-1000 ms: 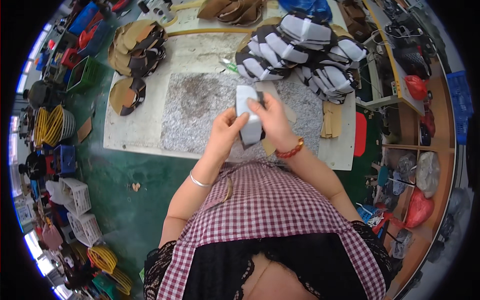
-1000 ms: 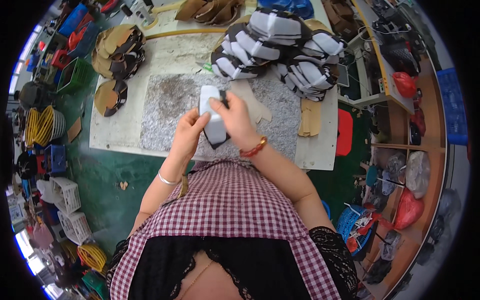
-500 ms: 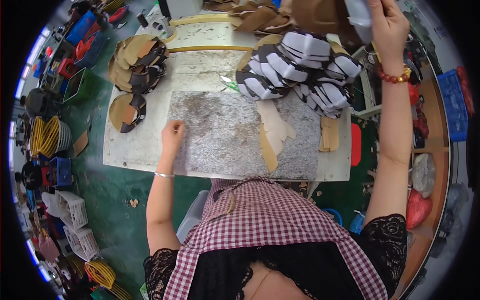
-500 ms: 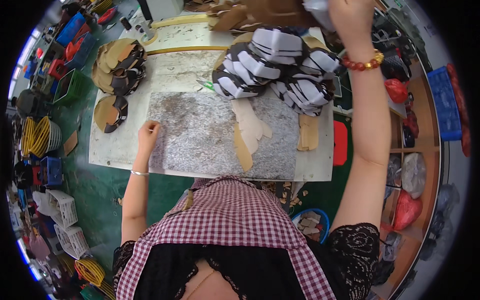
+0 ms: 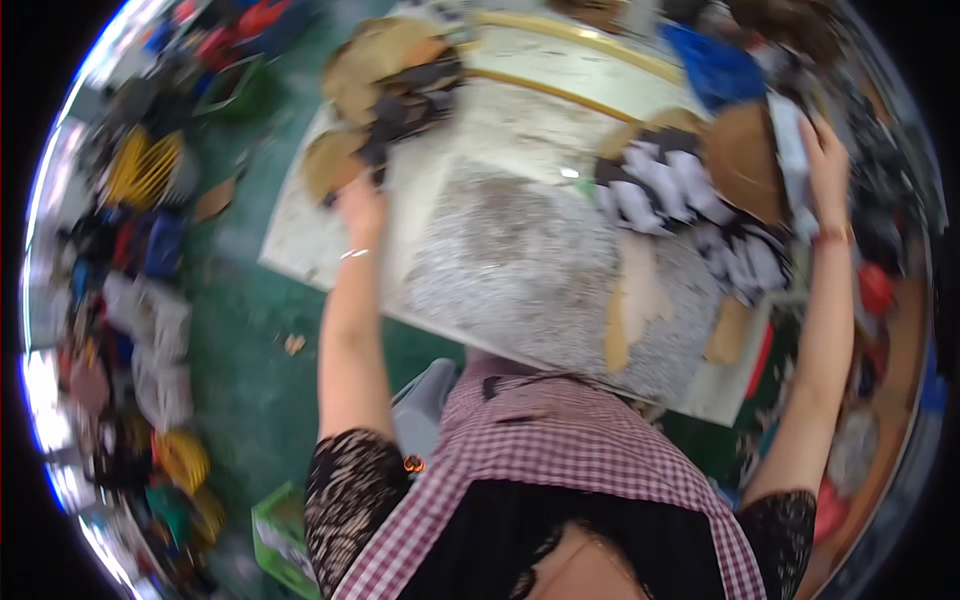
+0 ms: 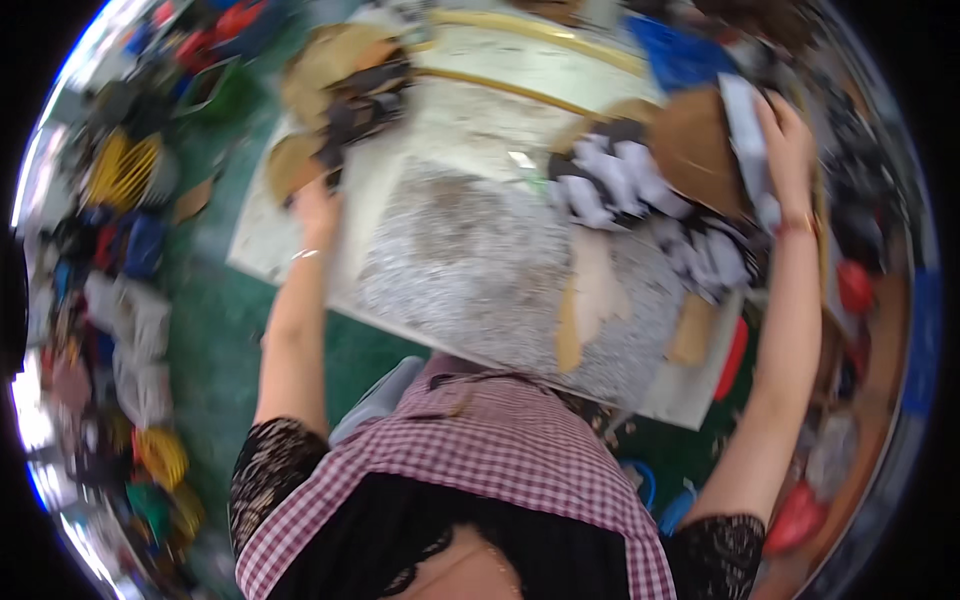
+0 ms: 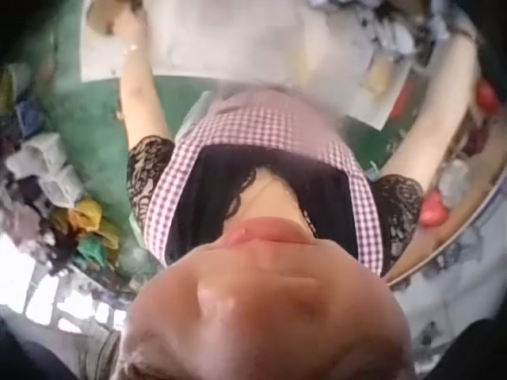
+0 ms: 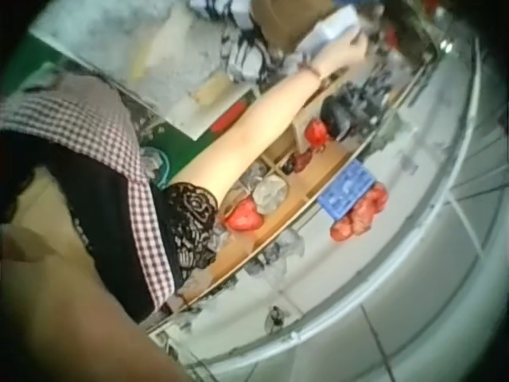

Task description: Assemble small components by applying adhesive strips and stacking them on a workbench.

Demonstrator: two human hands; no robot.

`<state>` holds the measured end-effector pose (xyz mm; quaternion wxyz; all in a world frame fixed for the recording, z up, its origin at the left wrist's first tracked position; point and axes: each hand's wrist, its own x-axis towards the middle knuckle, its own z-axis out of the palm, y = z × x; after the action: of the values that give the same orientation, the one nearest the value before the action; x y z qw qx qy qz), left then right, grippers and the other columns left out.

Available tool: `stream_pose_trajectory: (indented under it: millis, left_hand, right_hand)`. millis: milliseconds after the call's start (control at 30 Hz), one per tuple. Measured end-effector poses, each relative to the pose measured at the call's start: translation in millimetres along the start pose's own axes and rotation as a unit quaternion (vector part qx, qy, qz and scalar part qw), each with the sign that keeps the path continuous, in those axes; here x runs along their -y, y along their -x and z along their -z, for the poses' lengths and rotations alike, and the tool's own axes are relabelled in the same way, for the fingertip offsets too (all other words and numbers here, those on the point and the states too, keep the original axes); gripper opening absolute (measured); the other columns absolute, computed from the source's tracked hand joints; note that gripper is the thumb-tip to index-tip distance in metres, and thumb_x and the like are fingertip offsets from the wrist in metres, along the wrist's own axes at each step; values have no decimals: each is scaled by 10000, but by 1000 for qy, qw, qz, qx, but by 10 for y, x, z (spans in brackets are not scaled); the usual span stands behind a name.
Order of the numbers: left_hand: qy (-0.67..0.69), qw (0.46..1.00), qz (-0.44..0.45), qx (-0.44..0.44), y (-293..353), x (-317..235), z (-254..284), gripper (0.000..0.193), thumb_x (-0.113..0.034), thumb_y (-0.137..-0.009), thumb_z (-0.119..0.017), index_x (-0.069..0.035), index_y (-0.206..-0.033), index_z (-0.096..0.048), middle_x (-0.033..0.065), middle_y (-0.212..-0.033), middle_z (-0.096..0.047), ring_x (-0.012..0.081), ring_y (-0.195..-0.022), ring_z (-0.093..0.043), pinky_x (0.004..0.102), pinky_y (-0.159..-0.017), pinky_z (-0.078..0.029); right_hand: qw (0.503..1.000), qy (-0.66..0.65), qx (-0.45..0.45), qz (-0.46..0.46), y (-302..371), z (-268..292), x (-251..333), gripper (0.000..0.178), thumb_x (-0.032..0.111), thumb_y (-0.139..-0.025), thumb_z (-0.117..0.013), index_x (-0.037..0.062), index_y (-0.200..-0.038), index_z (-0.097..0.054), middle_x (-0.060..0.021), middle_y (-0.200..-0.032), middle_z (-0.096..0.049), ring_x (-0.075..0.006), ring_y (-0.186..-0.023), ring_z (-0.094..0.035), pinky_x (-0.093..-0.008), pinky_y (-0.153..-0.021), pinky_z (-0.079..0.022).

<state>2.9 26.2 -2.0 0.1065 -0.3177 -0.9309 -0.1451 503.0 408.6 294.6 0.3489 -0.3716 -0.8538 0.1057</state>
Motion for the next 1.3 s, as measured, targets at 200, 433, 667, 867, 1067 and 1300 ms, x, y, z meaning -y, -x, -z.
stream_pose_trajectory:
  millis: [200,433,667,867,1067,1300]
  left_hand:
    - [-54,995,46,66,-384,514,-20,325,-330,-805,-591,-165,-1083,-625,153,-959,-652,318,-950,-607,444,-843,-414]
    - [104,994,-18,35,-294,378,425,163,-150,-819,-587,-37,-936,-577,159,-805,-627,334,-784,-602,405,-673,-457]
    - [119,991,-49,40,118,371,351,160,-76,-796,-595,-27,-926,-516,172,-818,-616,356,-773,-586,398,-671,-462]
    - [107,990,-89,1,152,275,359,135,-38,-780,-589,-17,-885,-507,174,-815,-595,356,-754,-575,404,-663,-452]
    - [184,979,-70,57,70,298,299,123,-15,-770,-584,-4,-859,-501,147,-800,-572,338,-718,-564,399,-647,-443]
    - [102,985,-140,16,212,155,616,113,-16,-775,-567,14,-857,-495,170,-816,-564,336,-791,-545,395,-718,-433]
  right_hand:
    - [995,-26,-87,-47,-828,483,-222,289,265,-886,-571,-8,-962,-630,15,-827,-625,-62,-750,-542,-220,-660,-426]
    - [967,-249,31,-52,-572,653,505,238,215,-885,-575,-8,-926,-648,6,-797,-623,-57,-713,-534,-207,-639,-429]
    - [889,-207,407,10,294,740,1068,212,199,-855,-597,-4,-891,-649,-17,-771,-626,-64,-687,-551,-230,-629,-461]
    - [860,-255,440,-27,621,746,1354,184,133,-776,-666,-39,-843,-667,-71,-757,-660,-100,-651,-581,-226,-598,-450]
    - [924,-336,150,-109,-36,1286,1025,248,232,-878,-584,10,-985,-607,-13,-839,-624,-67,-711,-588,-196,-616,-471]
    - [996,-19,36,78,-450,522,524,218,203,-887,-569,-7,-903,-624,9,-760,-605,-69,-672,-536,-223,-587,-424]
